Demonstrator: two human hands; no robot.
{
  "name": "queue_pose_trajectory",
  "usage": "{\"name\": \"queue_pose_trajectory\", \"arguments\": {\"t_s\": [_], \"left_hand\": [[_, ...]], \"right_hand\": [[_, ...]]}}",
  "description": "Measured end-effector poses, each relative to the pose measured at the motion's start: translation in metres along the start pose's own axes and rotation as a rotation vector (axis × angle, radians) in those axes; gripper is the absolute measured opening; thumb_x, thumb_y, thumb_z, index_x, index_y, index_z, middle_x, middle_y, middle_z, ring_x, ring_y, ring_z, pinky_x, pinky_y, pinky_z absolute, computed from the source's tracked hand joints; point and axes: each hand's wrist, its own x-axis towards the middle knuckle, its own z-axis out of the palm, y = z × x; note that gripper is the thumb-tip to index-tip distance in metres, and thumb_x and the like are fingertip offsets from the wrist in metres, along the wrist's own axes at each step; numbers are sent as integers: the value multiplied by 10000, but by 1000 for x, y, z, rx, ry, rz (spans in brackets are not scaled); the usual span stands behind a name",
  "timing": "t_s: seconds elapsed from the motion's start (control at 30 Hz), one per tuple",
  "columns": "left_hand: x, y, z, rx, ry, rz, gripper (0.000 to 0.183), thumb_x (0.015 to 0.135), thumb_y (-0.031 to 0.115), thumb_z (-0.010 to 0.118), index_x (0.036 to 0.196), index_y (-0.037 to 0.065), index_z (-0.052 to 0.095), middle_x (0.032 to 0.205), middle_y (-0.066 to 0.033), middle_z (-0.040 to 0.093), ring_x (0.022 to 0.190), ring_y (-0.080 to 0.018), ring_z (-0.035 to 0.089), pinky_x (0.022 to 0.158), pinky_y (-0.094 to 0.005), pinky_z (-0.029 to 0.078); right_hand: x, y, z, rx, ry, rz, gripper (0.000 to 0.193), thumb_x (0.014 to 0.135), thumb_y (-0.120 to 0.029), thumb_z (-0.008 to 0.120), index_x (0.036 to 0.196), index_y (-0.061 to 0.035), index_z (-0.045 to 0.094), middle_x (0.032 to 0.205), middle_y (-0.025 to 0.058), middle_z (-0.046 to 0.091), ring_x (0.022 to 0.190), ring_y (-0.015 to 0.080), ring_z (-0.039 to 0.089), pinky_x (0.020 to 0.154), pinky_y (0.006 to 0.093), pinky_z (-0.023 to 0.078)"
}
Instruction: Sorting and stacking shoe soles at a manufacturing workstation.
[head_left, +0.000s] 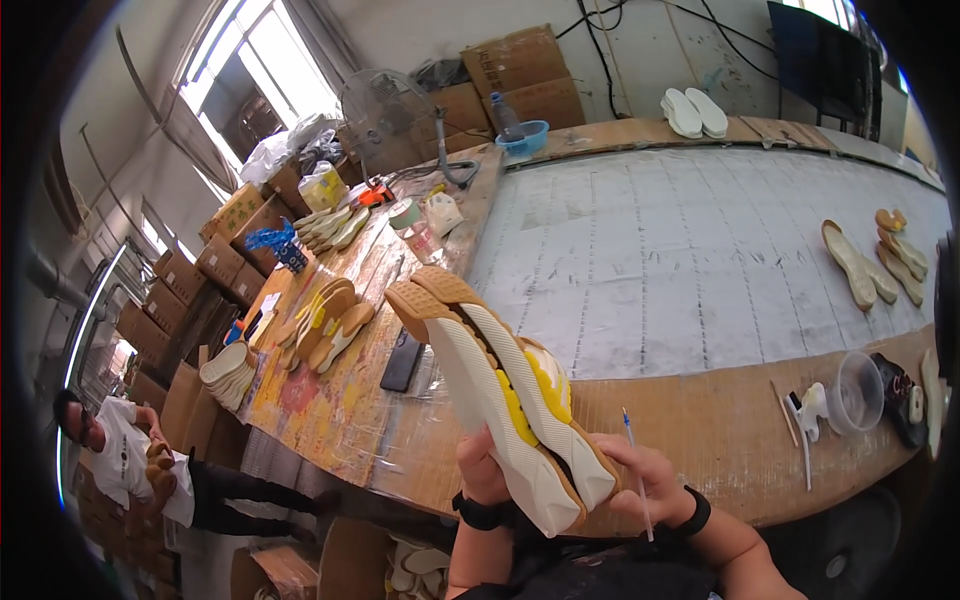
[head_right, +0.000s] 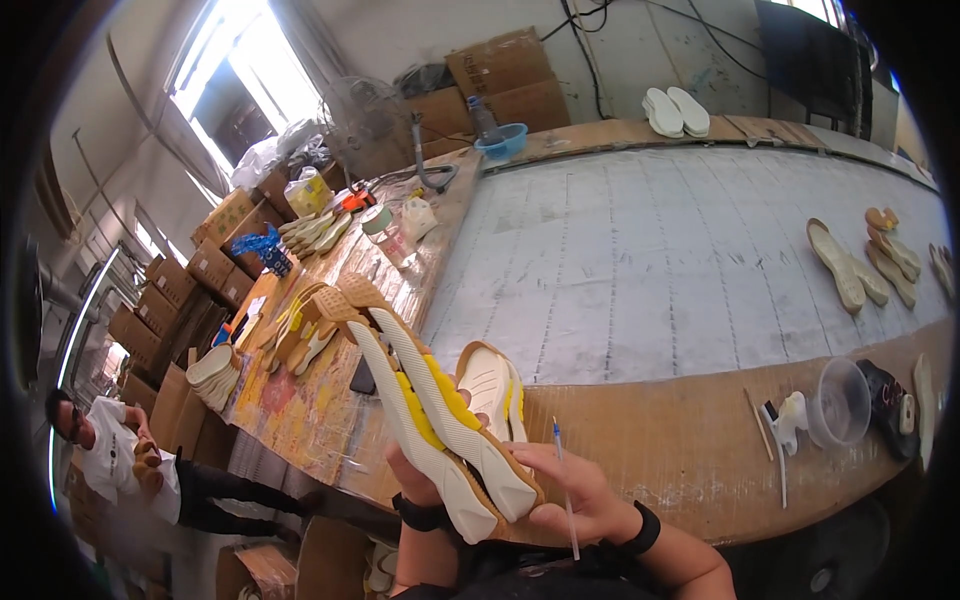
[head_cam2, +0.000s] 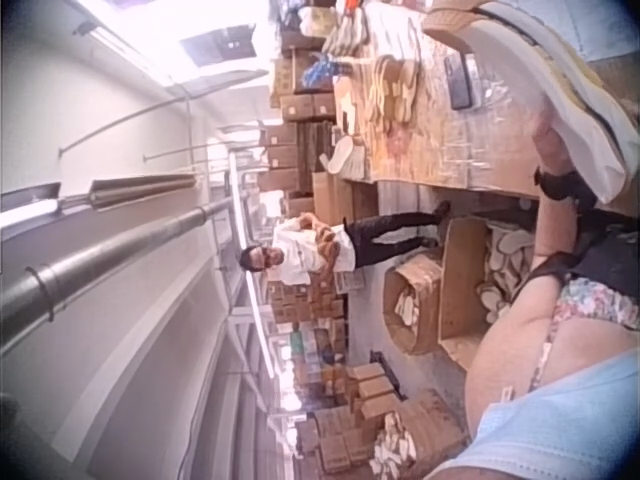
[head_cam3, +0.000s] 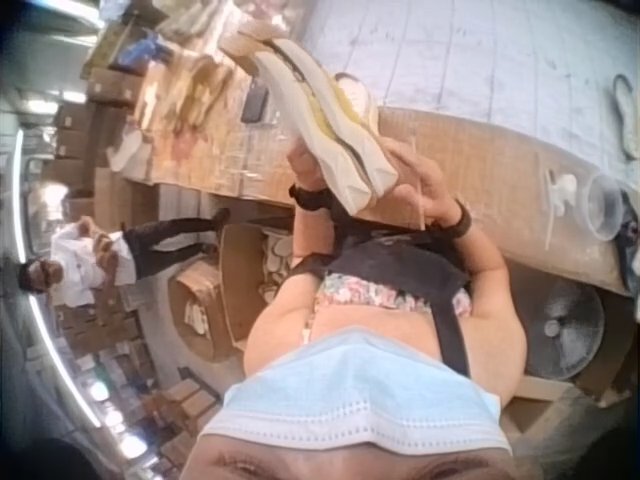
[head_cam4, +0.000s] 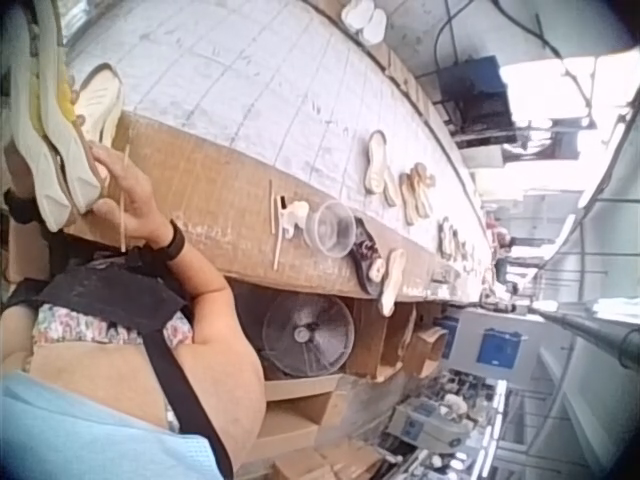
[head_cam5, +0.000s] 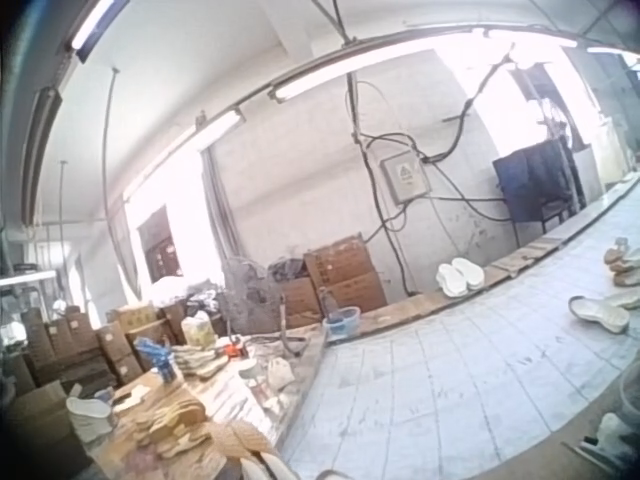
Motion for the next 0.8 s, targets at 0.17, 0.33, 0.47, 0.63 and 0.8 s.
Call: {"name": "queue_pose_trajectory", "arguments": {"t_s": [0.17, 0.33, 0.47, 0.63, 0.8], "left_hand": [[1, 35, 31, 877, 268, -17, 421, 884, 296, 445, 1172, -12, 441, 1078, -135, 557, 942, -232, 572, 817, -353, 468], [43, 61, 11, 309, 371, -502, 371, 897, 254, 438, 1144, -23, 452, 1005, -123, 592, 829, -198, 611, 739, -297, 500], [42, 51, -32, 448, 381, -656, 331, 897, 201, 449, 1133, -32, 458, 983, -122, 592, 801, -175, 613, 715, -287, 503], [23, 47, -47, 609, 455, -562, 297, 884, 163, 481, 1103, -36, 471, 955, -106, 596, 741, -150, 616, 639, -255, 508], [-16, 56, -102, 426, 454, -592, 392, 902, 228, 455, 1179, -48, 431, 1079, -135, 555, 884, -187, 584, 774, -288, 476]], "right_hand": [[13, -5, -8, -149, 104, 137, 488, 847, -239, 541, 1241, 9, 394, 1220, 180, 469, 1110, 265, 475, 939, 343, 358], [11, 29, -20, 107, 430, 482, 514, 867, -244, 519, 1272, 17, 341, 1222, 142, 467, 1104, 201, 472, 923, 305, 368], [-19, 94, -5, 84, 378, 777, 600, 872, -315, 507, 1299, 35, 271, 1240, 153, 430, 1110, 177, 444, 921, 282, 354], [-10, 104, 25, 55, 261, 831, 694, 857, -372, 516, 1311, 62, 222, 1255, 184, 402, 1129, 205, 421, 926, 283, 346], [10, 104, 38, 27, 145, 761, 705, 851, -313, 547, 1330, 49, 177, 1312, 206, 323, 1233, 250, 297, 1008, 327, 259]]}}
